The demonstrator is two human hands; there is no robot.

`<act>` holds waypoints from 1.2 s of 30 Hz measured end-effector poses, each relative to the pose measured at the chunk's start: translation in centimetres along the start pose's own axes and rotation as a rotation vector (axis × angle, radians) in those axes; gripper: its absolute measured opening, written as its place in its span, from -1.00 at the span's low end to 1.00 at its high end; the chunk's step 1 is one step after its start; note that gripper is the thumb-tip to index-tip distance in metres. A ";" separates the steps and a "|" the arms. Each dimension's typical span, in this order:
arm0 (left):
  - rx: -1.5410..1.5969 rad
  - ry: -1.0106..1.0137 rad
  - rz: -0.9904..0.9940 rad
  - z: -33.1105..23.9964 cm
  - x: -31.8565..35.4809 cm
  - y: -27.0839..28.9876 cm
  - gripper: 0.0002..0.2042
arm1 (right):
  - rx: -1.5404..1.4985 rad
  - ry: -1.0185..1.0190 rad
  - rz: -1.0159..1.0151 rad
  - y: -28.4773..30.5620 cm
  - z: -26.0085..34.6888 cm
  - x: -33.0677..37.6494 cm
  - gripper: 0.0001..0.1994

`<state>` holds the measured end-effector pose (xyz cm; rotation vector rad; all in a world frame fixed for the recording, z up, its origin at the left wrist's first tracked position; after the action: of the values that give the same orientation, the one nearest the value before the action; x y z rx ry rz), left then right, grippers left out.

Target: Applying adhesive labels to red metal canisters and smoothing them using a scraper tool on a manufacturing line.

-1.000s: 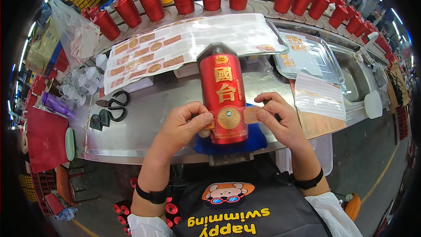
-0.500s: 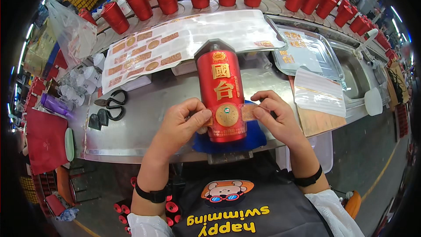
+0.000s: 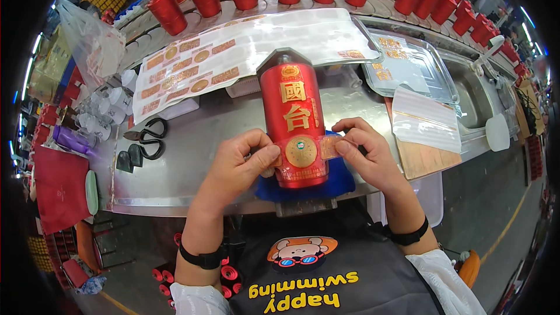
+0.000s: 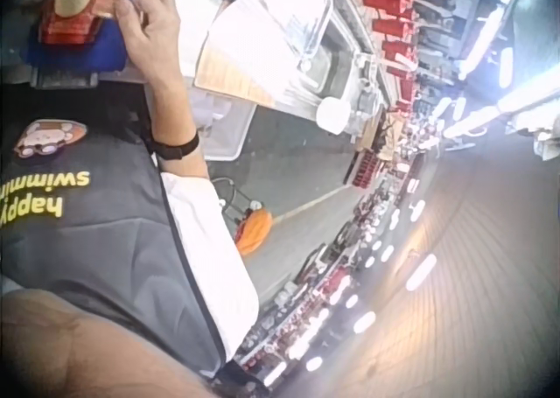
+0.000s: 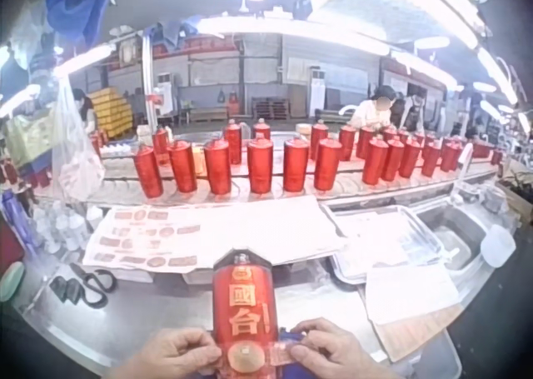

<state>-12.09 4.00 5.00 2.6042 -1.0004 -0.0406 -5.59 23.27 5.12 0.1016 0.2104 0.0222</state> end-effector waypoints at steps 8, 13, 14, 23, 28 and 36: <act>-0.001 0.020 -0.032 0.4 0.0 0.1 -0.82 | 0.009 0.003 -0.019 0.1 -0.4 -0.1 -0.82; -0.004 0.006 -0.040 0.3 0.1 0.0 -0.83 | 0.013 0.031 -0.032 0.2 -0.3 -0.1 -0.84; -0.004 0.004 -0.042 0.2 0.1 0.0 -0.83 | 0.015 0.040 -0.032 0.2 -0.3 -0.1 -0.83; -0.004 0.033 -0.015 0.4 0.1 -0.1 -0.81 | 0.019 0.035 -0.027 0.2 -0.2 -0.2 -0.83; -0.002 0.006 -0.033 0.5 0.0 0.0 -0.82 | 0.013 0.033 -0.027 0.2 -0.1 -0.1 -0.84; -0.012 0.004 -0.033 0.4 0.2 -0.1 -0.82 | 0.015 0.043 -0.022 0.2 -0.2 0.1 -0.84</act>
<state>-11.94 3.87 4.60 2.6090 -0.9524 -0.0494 -5.50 23.51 4.89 0.1137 0.2549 0.0006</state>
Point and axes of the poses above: each hand's wrist, its own x-axis away from the middle knuckle, its own y-axis out of the back of the hand, z = x × y, the point moved 9 cm from there along -x, towards the middle knuckle, and after that the axes turned 15 degrees about -x, right-handed, at the moved point
